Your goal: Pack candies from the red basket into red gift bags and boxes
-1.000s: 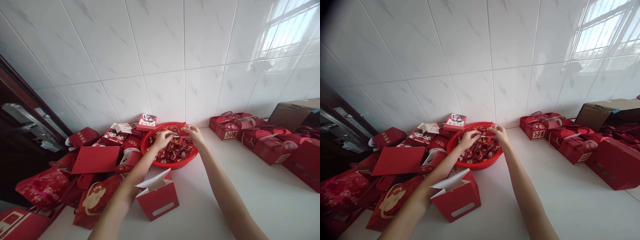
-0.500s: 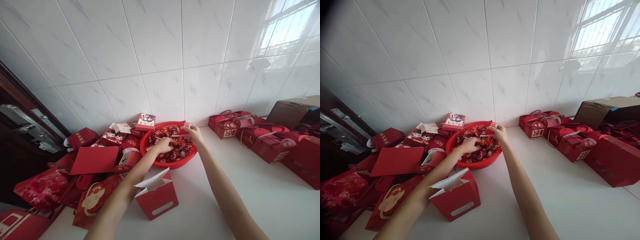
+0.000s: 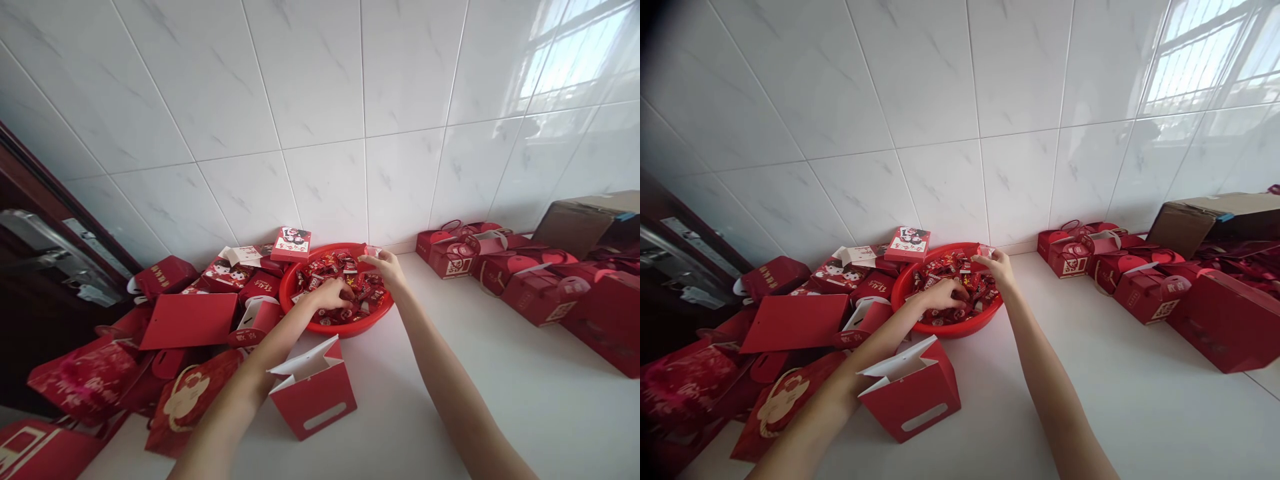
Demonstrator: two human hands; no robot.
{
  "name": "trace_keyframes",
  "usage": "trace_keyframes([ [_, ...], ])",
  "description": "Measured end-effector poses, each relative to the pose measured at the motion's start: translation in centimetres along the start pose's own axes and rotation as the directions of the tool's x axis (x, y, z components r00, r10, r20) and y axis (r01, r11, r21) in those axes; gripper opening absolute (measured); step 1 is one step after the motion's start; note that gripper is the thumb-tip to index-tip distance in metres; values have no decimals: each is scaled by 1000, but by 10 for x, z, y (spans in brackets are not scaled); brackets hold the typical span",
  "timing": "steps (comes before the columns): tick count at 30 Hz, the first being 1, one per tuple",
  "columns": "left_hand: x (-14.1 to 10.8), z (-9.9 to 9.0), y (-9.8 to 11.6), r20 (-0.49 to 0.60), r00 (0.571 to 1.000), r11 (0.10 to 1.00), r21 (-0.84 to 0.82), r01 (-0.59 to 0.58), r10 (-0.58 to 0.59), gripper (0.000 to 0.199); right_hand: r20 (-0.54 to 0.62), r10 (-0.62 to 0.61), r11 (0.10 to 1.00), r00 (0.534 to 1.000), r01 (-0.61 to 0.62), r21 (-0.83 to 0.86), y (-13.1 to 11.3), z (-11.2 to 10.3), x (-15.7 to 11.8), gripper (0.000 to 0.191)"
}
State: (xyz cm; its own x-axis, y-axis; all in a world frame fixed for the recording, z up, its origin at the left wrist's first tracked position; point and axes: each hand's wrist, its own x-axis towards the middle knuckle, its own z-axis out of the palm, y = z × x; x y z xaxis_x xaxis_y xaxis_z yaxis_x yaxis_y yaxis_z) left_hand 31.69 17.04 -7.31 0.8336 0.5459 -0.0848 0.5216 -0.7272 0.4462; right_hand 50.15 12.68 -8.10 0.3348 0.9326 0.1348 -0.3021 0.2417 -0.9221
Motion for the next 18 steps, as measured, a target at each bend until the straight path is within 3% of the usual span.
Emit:
trace_keyframes([
  [3, 1, 0, -4, -37, 999, 1000, -21, -5, 5, 15, 1, 3, 1000, 1000, -3, 18, -1, 1, -1, 40],
  [6, 2, 1, -8, -150, 988, 999, -45, 15, -22, 14, -6, 7, 1000, 1000, -7, 26, -3, 2, -3, 40],
  [11, 3, -1, -12, -353, 932, 992, -121, 42, -82, 22, -6, 10, 1000, 1000, -10, 6, -4, 2, -3, 41],
  [18, 2, -6, -11, -504, 846, 975, -209, 75, -173, 21, -14, 6, 1000, 1000, -6, -29, -4, 1, -2, 39],
])
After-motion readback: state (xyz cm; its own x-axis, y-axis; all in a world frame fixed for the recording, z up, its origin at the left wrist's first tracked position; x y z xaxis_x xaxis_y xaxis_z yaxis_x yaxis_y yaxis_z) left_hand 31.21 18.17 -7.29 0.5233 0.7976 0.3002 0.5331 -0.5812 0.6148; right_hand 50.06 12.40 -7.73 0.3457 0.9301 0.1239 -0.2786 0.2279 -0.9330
